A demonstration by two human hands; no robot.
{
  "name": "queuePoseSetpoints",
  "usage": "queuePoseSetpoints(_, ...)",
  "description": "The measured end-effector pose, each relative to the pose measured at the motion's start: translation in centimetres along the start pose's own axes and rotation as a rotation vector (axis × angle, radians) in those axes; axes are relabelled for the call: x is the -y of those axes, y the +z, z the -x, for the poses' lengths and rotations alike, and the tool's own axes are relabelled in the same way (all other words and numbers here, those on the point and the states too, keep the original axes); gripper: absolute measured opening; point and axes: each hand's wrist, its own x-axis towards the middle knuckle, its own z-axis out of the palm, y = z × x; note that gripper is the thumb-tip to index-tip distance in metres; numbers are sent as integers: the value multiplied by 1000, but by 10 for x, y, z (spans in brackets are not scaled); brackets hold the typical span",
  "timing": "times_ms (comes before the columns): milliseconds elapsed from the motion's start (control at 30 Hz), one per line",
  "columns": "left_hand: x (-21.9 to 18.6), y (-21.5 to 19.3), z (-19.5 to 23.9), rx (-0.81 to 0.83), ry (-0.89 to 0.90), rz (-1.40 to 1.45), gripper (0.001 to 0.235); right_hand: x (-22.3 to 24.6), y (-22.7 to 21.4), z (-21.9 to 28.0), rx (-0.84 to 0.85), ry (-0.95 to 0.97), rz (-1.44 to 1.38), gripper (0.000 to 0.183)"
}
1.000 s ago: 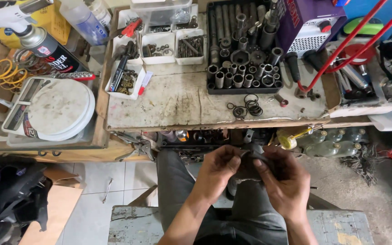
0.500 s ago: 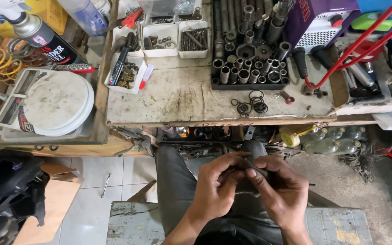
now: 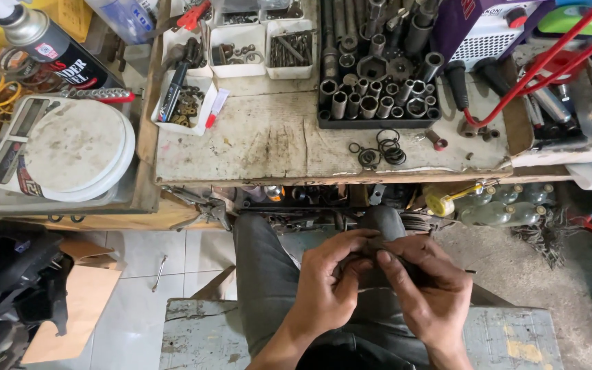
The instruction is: Inspecting and cleaning small mechanical parts and rubber O-rings at a workbench.
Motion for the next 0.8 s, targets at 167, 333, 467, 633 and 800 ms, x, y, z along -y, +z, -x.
queuePoseSetpoints(167,0,1,2,20,-22,36,25,-8,-3,-4,-48,58,-30,10)
queuePoseSetpoints(333,4,2,5,17,-103,102,26,-7,-2,-3,-47,52,0,7)
queuePoseSetpoints(467,-4,2,3,-6,21,-66,29,-15,-4,0,13,31,-43,8)
queuePoseSetpoints(633,-9,5,4,49,75,-149,19,-20,-7,-5,-58,68,-18,8)
queuePoseSetpoints(800,-5,4,-2,11,184,-308,27,-23,-5,-2,-6,134,-97,25)
